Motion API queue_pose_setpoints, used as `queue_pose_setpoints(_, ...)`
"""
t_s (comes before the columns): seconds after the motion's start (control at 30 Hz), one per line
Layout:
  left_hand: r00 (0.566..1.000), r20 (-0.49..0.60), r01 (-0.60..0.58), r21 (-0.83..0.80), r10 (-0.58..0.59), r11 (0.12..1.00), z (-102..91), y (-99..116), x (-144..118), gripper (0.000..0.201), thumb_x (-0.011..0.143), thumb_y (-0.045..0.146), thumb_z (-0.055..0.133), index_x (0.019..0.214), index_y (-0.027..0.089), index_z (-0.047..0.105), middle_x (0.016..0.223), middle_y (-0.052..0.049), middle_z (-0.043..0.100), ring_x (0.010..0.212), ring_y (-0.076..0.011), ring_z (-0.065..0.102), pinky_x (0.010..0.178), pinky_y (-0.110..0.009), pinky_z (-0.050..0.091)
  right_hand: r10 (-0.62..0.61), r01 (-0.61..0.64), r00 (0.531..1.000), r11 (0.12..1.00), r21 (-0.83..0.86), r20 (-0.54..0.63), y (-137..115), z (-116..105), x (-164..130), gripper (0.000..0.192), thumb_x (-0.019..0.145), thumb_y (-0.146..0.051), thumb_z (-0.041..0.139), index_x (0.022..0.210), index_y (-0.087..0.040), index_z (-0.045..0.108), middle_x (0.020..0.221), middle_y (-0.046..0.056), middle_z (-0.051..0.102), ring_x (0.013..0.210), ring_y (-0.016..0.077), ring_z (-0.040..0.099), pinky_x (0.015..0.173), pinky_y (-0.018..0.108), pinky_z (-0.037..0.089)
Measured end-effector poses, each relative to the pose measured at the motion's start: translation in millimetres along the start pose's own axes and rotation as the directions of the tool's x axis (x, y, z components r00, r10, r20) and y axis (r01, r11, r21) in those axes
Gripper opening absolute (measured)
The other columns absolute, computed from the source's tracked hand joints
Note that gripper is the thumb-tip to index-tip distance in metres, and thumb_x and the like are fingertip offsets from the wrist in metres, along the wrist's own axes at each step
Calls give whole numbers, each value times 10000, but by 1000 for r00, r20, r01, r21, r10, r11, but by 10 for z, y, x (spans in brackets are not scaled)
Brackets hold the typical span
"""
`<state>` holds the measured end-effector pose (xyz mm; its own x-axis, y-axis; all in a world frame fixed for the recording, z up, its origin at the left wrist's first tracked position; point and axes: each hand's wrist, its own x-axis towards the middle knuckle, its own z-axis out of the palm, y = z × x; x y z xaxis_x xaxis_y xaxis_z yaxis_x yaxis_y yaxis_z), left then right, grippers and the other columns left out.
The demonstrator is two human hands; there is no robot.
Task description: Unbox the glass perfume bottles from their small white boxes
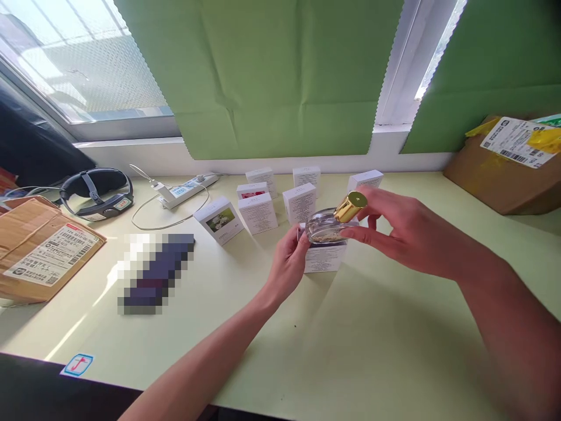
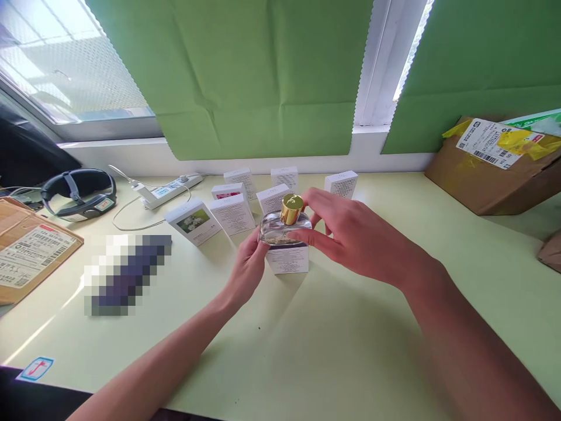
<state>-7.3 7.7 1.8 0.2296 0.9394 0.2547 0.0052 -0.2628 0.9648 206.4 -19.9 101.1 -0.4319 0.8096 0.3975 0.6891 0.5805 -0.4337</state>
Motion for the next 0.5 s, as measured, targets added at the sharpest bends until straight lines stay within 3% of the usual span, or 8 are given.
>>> queue_pose_setpoints(0.2,999,-32,26,10,-26,1000,6,-14,-10,332,961,451,536,776,177,570,760,4,558,740,-138,470,659,-230,386,2,0,993,1000,-18,117,-72,53,-9,318,999,-535,449,1087,-241,532,951,45,666,749,218,632,636,339,454)
queue_pose_setpoints(0.5,992,21,124,-130,-122,984,15,25,-17,400,973,575,470,866,194,535,788,4,512,746,-135,460,683,-241,398,83,-70,990,991,-113,114,45,59,4,349,988,-583,439,1105,-264,521,971,21,677,713,199,620,631,327,435)
